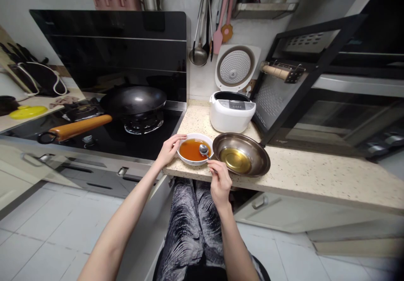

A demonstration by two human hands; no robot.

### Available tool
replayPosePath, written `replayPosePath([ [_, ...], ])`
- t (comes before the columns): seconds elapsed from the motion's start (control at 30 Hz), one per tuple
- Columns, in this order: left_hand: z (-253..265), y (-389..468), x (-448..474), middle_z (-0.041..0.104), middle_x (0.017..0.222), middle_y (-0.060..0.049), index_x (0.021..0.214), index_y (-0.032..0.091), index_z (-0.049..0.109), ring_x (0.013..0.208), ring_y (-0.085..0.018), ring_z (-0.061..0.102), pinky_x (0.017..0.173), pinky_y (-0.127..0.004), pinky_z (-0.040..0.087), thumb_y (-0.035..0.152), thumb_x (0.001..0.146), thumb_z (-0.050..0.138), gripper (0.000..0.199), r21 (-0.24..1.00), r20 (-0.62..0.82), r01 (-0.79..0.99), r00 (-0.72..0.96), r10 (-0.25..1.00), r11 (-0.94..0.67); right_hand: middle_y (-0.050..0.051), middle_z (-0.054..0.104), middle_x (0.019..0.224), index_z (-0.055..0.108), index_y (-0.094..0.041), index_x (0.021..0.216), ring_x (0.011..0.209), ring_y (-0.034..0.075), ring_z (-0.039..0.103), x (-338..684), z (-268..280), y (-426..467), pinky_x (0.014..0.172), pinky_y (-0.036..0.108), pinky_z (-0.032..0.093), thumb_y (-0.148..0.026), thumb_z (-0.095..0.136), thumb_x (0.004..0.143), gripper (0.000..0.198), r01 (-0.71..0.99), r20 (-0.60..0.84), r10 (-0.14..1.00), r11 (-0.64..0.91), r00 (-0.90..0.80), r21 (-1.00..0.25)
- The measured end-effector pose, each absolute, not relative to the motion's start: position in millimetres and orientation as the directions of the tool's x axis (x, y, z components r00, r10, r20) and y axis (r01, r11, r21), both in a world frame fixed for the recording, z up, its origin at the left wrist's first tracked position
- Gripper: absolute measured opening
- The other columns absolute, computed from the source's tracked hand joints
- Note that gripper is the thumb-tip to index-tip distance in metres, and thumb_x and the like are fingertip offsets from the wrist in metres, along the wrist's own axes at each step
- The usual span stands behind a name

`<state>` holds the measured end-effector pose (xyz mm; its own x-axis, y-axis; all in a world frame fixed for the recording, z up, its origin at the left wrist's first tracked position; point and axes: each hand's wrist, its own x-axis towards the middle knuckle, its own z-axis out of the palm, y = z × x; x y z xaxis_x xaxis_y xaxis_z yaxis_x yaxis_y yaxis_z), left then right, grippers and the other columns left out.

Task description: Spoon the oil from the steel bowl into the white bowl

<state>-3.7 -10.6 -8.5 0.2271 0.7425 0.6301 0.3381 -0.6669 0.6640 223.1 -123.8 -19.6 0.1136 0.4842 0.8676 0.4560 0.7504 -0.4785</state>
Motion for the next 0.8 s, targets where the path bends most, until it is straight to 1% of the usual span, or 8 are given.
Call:
replayPosePath([
  [0.23, -7.3, -11.2, -3.3, 0.072, 0.13, -0.012, 0.114, 0.019, 0.075, 0.125, -0.026, 0.066, 0.105, -0.044, 0.056, 0.031, 0.105, 0.043, 0.036, 0.659, 0.634, 0.341, 0.228, 0.739, -0.67, 0.007, 0.073, 0.1, 0.068, -0.021, 0.101, 0.094, 0.018, 0.07, 221.6, -20.1, -121.5, 0.083, 0.033, 0.059, -0.009, 0.051, 0.099, 0.02, 0.45, 0.852, 0.511, 0.739, 0.112, -0.502],
  [0.53, -7.8, -11.7, -3.2, 0.072, 0.131, -0.012, 0.115, 0.019, 0.075, 0.127, -0.026, 0.065, 0.103, -0.043, 0.057, 0.031, 0.105, 0.042, 0.036, 0.667, 0.624, 0.342, 0.228, 0.747, -0.662, 0.008, 0.074, 0.103, 0.067, -0.021, 0.102, 0.1, 0.018, 0.072, 217.9, -24.1, -116.9, 0.086, 0.032, 0.06, -0.008, 0.05, 0.1, 0.021, 0.424, 0.836, 0.531, 0.732, 0.136, -0.533],
  [0.8, -7.7, -11.6, -3.0, 0.071, 0.131, -0.012, 0.115, 0.019, 0.075, 0.127, -0.025, 0.065, 0.104, -0.042, 0.056, 0.029, 0.105, 0.042, 0.036, 0.668, 0.625, 0.34, 0.229, 0.747, -0.663, 0.008, 0.075, 0.102, 0.068, -0.021, 0.101, 0.098, 0.019, 0.073, 216.5, -27.4, -116.7, 0.086, 0.034, 0.061, -0.012, 0.051, 0.1, 0.02, 0.413, 0.824, 0.539, 0.72, 0.173, -0.558],
])
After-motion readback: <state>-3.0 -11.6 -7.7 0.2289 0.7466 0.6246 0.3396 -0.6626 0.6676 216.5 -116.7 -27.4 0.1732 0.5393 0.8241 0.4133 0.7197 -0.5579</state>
